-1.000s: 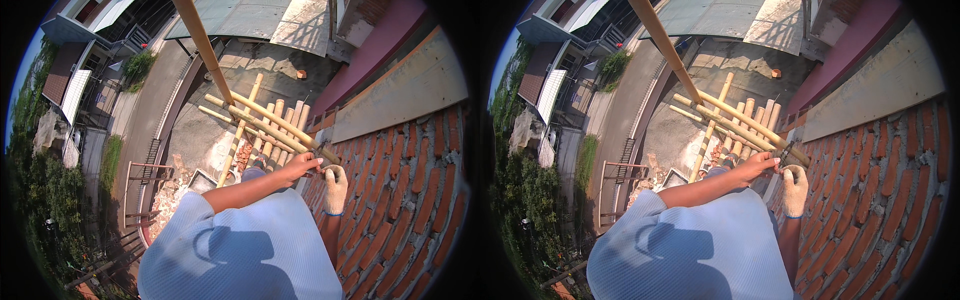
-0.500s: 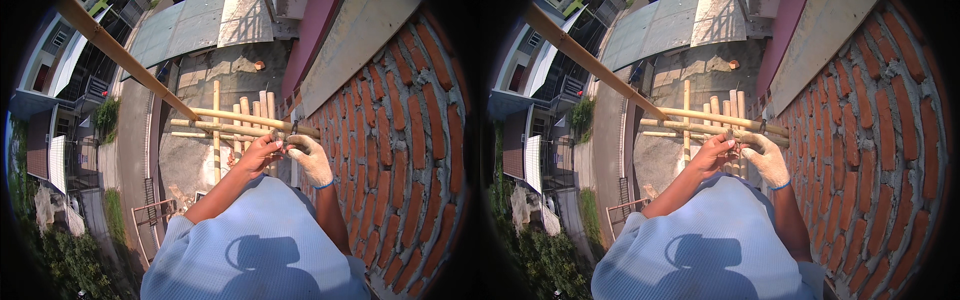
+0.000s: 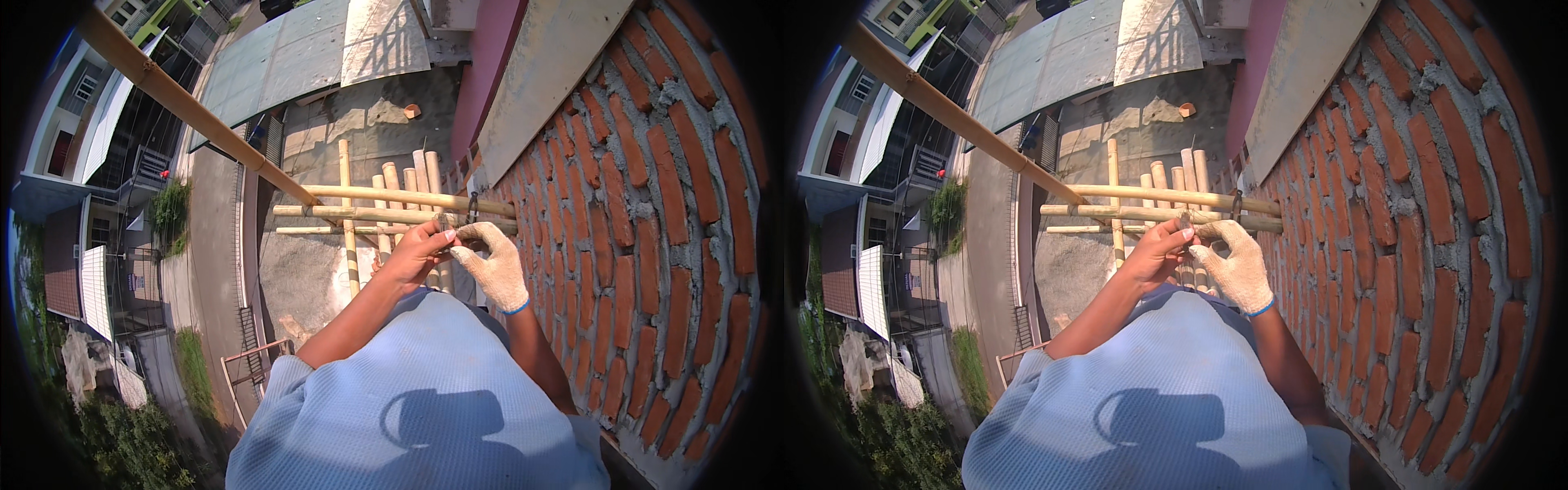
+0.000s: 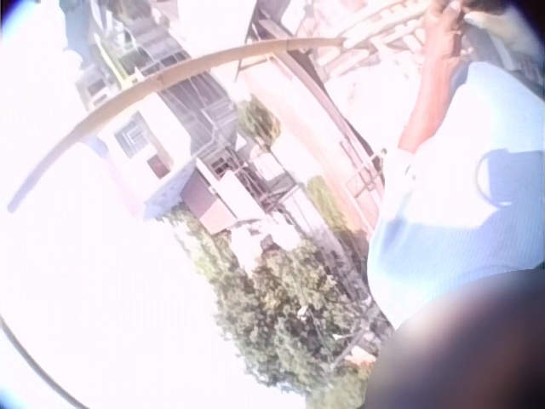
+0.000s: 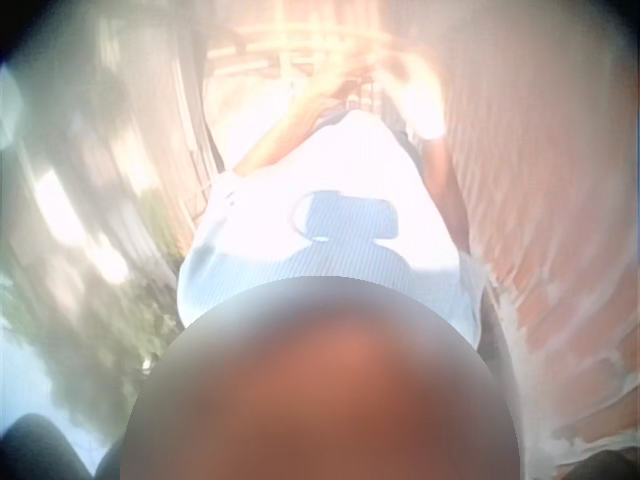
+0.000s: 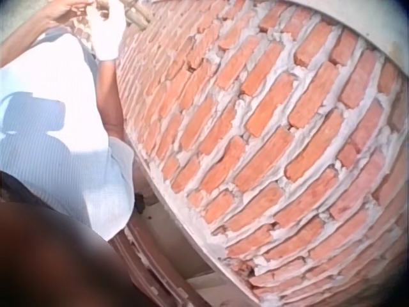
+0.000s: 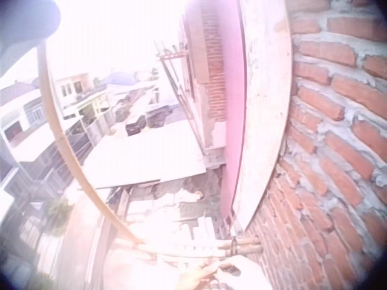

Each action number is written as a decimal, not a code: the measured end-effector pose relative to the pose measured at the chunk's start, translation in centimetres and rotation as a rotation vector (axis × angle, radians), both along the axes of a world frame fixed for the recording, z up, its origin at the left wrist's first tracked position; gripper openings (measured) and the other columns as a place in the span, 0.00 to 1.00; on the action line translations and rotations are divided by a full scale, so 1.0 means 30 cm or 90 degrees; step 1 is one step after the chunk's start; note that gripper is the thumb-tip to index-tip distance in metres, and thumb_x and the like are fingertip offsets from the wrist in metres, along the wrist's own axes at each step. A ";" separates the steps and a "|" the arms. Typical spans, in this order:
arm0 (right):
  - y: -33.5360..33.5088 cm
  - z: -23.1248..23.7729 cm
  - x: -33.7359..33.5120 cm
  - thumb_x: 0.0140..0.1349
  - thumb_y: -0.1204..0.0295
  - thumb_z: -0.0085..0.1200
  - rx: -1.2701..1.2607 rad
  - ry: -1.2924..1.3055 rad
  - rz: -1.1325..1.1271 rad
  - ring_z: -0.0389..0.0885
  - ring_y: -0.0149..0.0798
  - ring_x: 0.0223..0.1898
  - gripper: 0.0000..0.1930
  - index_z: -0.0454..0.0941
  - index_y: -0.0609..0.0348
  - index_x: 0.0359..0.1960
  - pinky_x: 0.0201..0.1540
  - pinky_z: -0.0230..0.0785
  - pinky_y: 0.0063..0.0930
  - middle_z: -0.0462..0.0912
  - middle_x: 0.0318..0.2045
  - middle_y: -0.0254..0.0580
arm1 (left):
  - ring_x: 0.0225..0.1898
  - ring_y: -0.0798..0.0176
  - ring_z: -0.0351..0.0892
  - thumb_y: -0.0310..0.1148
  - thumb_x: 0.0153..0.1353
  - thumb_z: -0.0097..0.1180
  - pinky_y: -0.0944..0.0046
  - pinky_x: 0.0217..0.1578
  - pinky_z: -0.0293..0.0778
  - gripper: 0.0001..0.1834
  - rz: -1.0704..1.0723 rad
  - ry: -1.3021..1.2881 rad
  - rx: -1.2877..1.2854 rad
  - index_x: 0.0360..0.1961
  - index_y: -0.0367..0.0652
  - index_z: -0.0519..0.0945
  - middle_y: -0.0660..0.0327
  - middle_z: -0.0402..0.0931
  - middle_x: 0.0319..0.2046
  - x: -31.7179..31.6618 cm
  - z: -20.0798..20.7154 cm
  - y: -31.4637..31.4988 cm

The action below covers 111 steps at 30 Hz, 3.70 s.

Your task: The person is assembling a bamboo scaffolding structure. They use a hammer to secure bamboo poles and tie them together with wire. The person moves around the scaffolding, adjusting and securing the poles to ensure stability.

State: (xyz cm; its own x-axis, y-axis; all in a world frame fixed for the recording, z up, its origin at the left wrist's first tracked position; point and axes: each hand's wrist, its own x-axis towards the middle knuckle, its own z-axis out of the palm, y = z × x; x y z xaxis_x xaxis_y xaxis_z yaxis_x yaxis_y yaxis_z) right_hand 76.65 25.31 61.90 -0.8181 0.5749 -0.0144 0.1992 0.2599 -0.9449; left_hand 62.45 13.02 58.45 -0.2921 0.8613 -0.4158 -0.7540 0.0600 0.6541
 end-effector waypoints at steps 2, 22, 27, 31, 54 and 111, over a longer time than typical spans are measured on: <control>-0.006 -0.009 0.012 0.63 0.70 0.66 -0.027 0.011 -0.025 0.86 0.39 0.45 0.14 0.84 0.62 0.48 0.51 0.77 0.34 0.86 0.43 0.43 | 0.39 0.73 0.80 0.36 0.70 0.63 0.67 0.47 0.77 0.08 -0.010 0.002 0.001 0.41 0.44 0.79 0.67 0.82 0.36 0.011 -0.003 0.007; 0.077 -0.086 0.334 0.73 0.65 0.49 -0.311 -0.041 -0.127 0.80 0.34 0.44 0.13 0.77 0.64 0.43 0.53 0.72 0.33 0.80 0.38 0.38 | 0.32 0.65 0.72 0.52 0.76 0.52 0.63 0.37 0.70 0.23 -0.239 0.391 0.048 0.48 0.39 0.72 0.60 0.71 0.28 0.249 -0.165 0.111; 0.035 -0.060 0.402 0.74 0.64 0.45 -0.474 0.153 -0.155 0.78 0.33 0.42 0.14 0.76 0.64 0.39 0.52 0.71 0.32 0.77 0.35 0.36 | 0.32 0.39 0.76 0.47 0.75 0.52 0.46 0.34 0.71 0.20 -0.256 0.969 0.044 0.43 0.38 0.71 0.44 0.75 0.25 0.291 -0.220 0.142; 0.008 -0.010 0.407 0.75 0.62 0.45 -0.370 0.060 -0.197 0.76 0.33 0.40 0.16 0.75 0.65 0.38 0.49 0.70 0.32 0.75 0.32 0.36 | 0.31 0.30 0.79 0.47 0.75 0.51 0.36 0.31 0.70 0.19 -0.328 0.919 0.036 0.41 0.39 0.69 0.40 0.77 0.23 0.303 -0.288 0.155; -0.576 0.486 0.899 0.71 0.38 0.47 -0.091 -0.266 -0.703 0.75 0.35 0.29 0.33 0.76 0.64 0.41 0.34 0.67 0.32 0.78 0.30 0.43 | 0.29 0.32 0.80 0.46 0.73 0.57 0.41 0.29 0.72 0.21 -0.633 0.982 0.073 0.38 0.35 0.75 0.38 0.79 0.25 -0.098 -0.802 0.219; -1.797 -0.964 1.983 0.78 0.63 0.47 -0.667 -0.261 -1.053 0.62 0.29 0.23 0.15 0.72 0.59 0.32 0.26 0.57 0.31 0.67 0.22 0.33 | 0.65 0.34 0.70 0.41 0.70 0.58 0.38 0.66 0.63 0.34 -1.023 1.192 0.478 0.72 0.39 0.64 0.38 0.70 0.63 2.626 -1.647 0.270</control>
State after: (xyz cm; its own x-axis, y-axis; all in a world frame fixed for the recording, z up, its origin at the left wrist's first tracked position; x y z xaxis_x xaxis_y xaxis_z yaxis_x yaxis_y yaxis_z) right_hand 136.15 -28.59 32.97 0.5362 0.2757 -0.7978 -0.1736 -0.8889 -0.4240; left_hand 141.23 21.12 9.03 0.8016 0.5044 -0.3210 0.5978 -0.6836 0.4187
